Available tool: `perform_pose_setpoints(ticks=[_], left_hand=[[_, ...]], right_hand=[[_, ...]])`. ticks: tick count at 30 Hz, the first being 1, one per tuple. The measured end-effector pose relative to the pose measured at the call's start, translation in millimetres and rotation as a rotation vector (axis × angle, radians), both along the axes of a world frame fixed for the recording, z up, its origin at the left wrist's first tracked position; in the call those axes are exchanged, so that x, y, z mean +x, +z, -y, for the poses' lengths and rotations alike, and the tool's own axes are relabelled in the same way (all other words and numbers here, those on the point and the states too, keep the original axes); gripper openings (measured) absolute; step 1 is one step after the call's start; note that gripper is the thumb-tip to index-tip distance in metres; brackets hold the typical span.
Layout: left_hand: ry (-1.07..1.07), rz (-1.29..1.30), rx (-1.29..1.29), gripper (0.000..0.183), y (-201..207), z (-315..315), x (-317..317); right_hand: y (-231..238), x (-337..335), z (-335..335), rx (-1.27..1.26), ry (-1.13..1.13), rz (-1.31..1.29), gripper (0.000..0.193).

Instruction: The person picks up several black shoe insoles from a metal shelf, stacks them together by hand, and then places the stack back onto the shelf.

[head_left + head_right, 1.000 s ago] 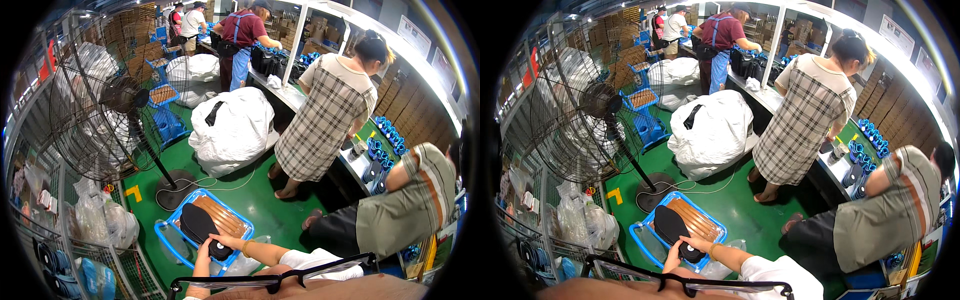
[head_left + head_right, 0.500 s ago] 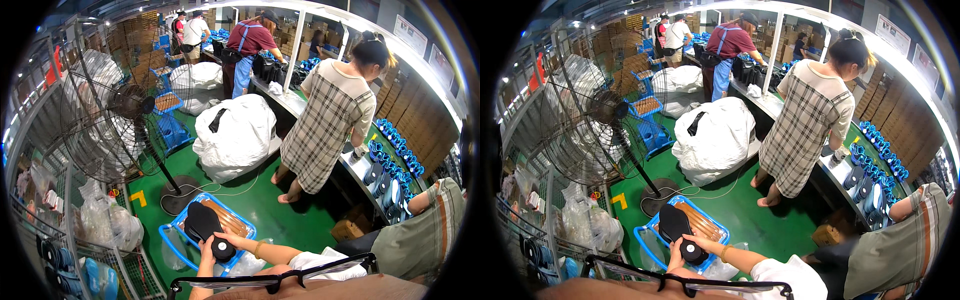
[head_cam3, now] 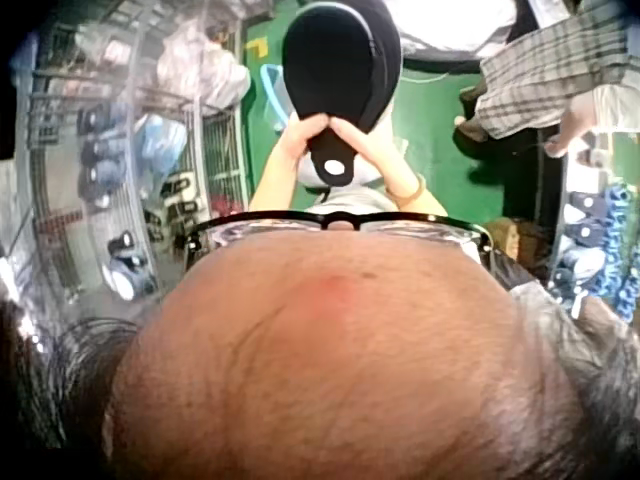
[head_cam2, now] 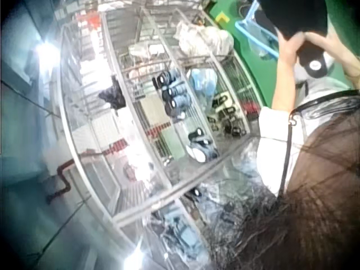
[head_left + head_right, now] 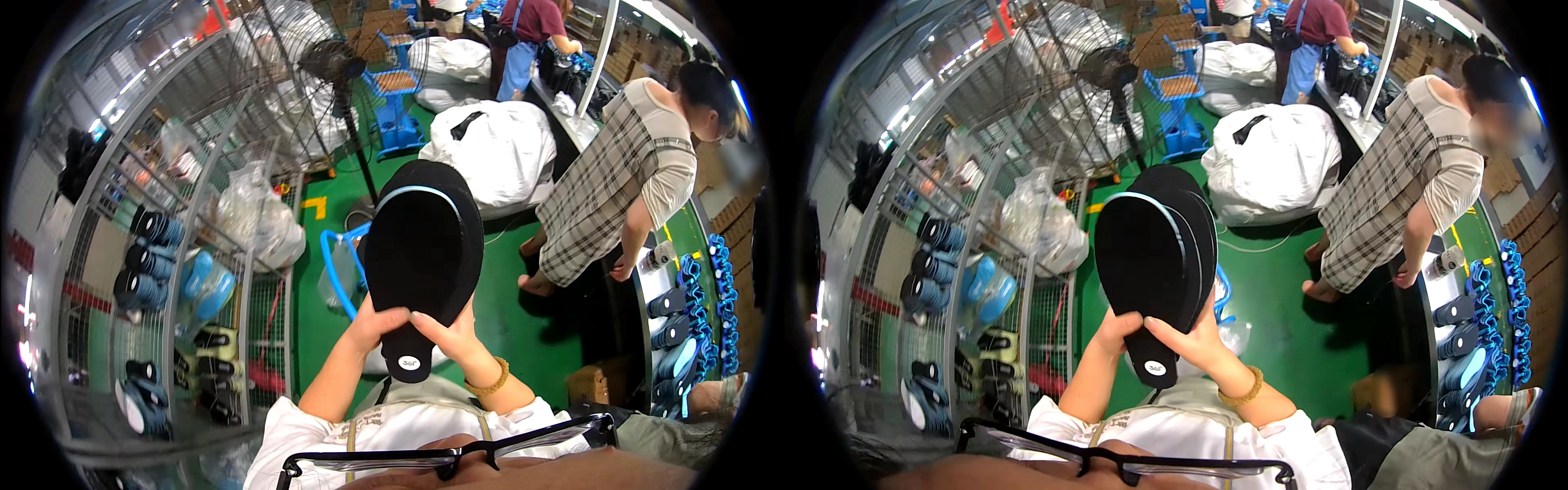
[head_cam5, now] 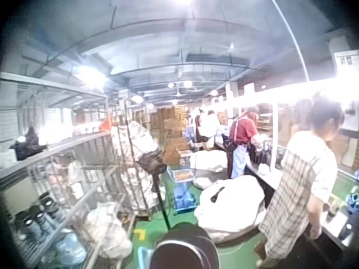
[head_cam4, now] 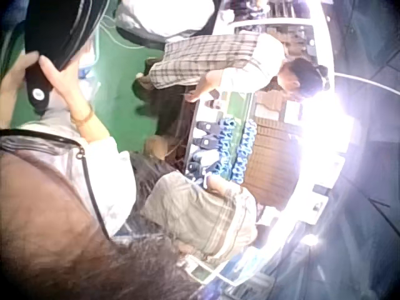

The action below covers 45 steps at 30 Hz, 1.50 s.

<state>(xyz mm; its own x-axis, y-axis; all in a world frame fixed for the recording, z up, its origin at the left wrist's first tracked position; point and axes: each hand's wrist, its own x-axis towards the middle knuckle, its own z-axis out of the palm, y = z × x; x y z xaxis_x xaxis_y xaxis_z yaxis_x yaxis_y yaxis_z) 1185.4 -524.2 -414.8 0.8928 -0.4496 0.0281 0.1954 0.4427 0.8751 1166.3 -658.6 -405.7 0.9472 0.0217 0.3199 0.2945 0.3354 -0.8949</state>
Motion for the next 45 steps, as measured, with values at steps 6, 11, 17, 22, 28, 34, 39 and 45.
perform_pose_setpoints(ticks=[6,11,17,22,28,34,39,45], left_hand=[[-0.282,-0.26,-0.558,0.073,23,16,-59],[-0.184,-0.107,-0.466,0.079,20,4,-98],[-0.195,-0.092,-0.473,0.077,27,-24,-145],[-0.169,-0.096,-0.462,0.077,27,-65,-196],[-0.12,-0.071,-0.51,0.074,23,-118,-268],[0.094,-0.137,-0.499,0.065,-7,-176,-338],[0.394,-0.072,-0.397,0.055,-9,-192,-372],[0.849,0.127,-0.246,0.067,-51,-202,-398]], right_hand=[[5,-76,7,-0.548,-0.208,0.223,0.105],[13,-113,-4,-0.537,-0.239,0.407,0.101],[10,-161,-35,-0.506,-0.325,0.523,0.098],[8,-210,-76,-0.539,-0.316,0.496,0.101],[-2,-266,-133,-0.212,-0.035,0.3,0.101],[15,-319,-170,-0.748,-0.162,0.639,0.085],[11,-326,-203,-0.621,0.089,0.502,0.068],[-30,-316,-230,-0.13,0.527,0.009,0.039]])
